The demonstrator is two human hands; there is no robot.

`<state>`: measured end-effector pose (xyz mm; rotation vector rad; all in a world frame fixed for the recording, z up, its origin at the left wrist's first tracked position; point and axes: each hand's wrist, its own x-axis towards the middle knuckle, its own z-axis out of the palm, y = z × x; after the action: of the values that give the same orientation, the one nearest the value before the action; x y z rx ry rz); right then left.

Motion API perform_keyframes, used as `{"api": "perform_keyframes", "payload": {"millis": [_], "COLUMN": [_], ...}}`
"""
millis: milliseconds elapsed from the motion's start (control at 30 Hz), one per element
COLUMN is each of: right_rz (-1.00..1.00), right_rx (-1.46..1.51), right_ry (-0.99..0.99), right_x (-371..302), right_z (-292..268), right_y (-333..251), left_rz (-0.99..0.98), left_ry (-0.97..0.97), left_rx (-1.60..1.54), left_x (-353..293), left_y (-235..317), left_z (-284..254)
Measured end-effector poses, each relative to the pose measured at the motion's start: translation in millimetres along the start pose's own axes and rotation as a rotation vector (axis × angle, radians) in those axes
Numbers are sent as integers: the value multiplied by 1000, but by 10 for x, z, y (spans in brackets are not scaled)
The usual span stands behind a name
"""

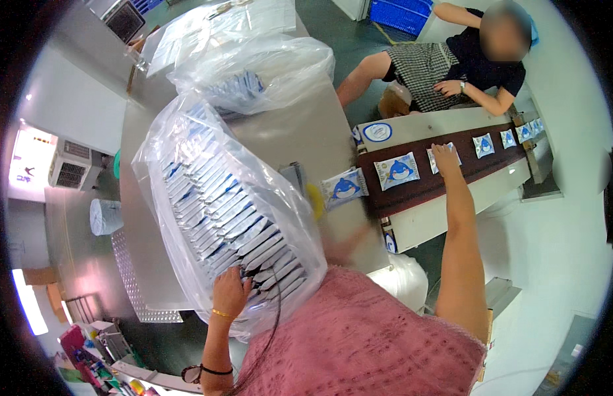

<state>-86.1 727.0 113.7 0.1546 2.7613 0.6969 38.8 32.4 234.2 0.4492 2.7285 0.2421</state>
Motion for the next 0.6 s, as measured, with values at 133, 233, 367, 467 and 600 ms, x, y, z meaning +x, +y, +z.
{"api": "perform_keyframes", "payload": {"millis": [133,233,367,467,600], "right_rz": [-227,-587,-972,-934,-781], "right_rx": [-13,193,631,670,673], "right_ry": [82,-135,-71,-212,-718], "right_x": [223,211,241,404,609], "right_z": [-305,-1075,-1440,-1373,-1002], "right_y": [-190,-405,-1223,-2021,-2550], "left_rz": [-14,-23,-22,2,-6], "left_ry": [18,35,12,57,30], "left_rx": [2,-9,-13,-11,-28], "left_x": [-12,-4,34,-10,96], "left_y": [38,63,65,32,35], "left_z": [-23,-15,-38,23,-48]}}
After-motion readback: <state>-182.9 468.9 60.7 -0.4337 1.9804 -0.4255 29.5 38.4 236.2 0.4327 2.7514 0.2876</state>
